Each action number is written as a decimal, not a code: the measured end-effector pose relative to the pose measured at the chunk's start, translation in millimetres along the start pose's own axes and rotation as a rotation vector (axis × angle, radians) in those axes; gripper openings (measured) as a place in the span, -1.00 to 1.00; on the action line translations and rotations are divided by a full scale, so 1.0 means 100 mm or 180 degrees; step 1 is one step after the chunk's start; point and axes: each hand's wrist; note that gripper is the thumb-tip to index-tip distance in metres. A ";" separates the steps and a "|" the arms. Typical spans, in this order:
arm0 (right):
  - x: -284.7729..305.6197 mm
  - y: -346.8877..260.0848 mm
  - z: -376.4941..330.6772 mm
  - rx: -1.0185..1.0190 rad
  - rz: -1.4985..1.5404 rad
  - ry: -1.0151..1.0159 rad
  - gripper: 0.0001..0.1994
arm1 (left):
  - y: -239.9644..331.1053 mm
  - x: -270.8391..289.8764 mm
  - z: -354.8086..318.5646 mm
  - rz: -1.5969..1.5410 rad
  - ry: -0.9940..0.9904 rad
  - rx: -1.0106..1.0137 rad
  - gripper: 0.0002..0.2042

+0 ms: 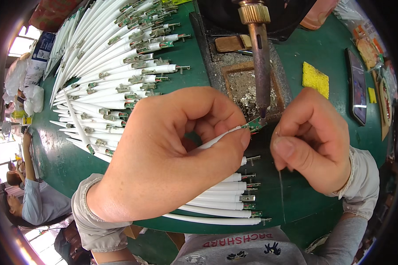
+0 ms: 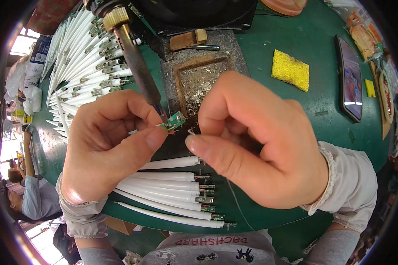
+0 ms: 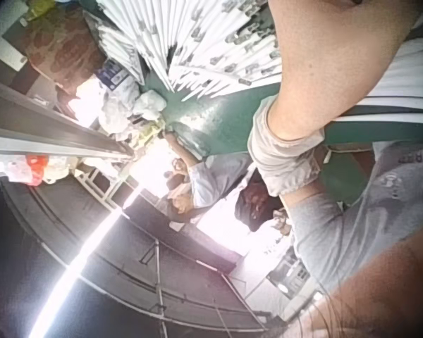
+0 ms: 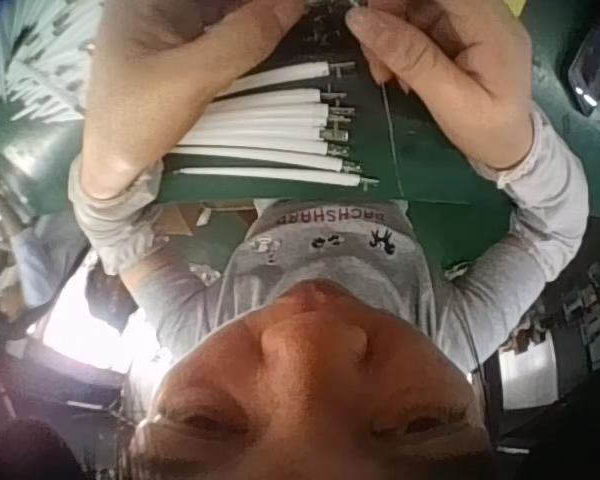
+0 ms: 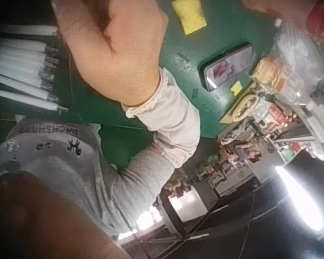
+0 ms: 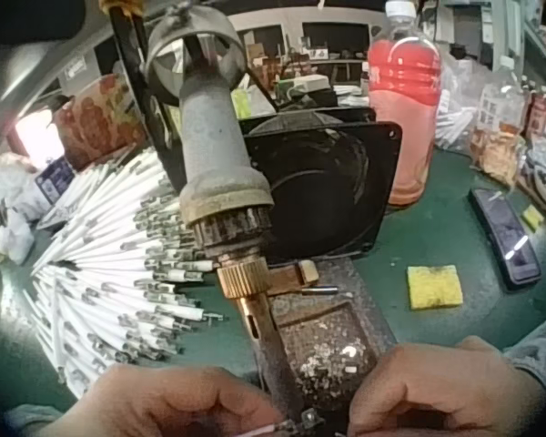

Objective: The person takes electronic pen components, attaches thin wires to their circuit boards, and solders them using a soldering iron and solder wire.

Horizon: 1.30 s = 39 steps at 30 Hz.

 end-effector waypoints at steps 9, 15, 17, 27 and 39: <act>-0.03 0.00 0.04 -0.0258 0.0853 -0.0052 -0.76 | -0.01 -0.02 -0.01 0.0027 0.0094 -0.0243 -0.85; -0.05 -0.01 0.04 -0.0095 0.0851 0.0166 -0.76 | 0.01 -0.02 -0.01 0.0006 0.0082 -0.0437 -0.84; -0.04 0.00 0.04 -0.0167 0.0918 0.0212 -0.76 | 0.01 -0.03 0.02 -0.0251 0.0111 -0.0232 -0.84; -0.06 -0.02 0.04 -0.0099 0.0928 0.0168 -0.76 | 0.05 -0.04 -0.02 -0.0453 0.0201 -0.0339 -0.85; -0.04 0.05 0.09 0.1747 -0.1342 0.1015 -0.74 | 0.05 -0.01 -0.02 -0.0492 -0.0005 0.0031 -0.88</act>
Point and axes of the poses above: each hand's wrist, its own z-axis towards the middle knuckle, its own x-axis out of the back of the hand, y = z × x, and after that the axes turned 14 degrees about -x, right-handed
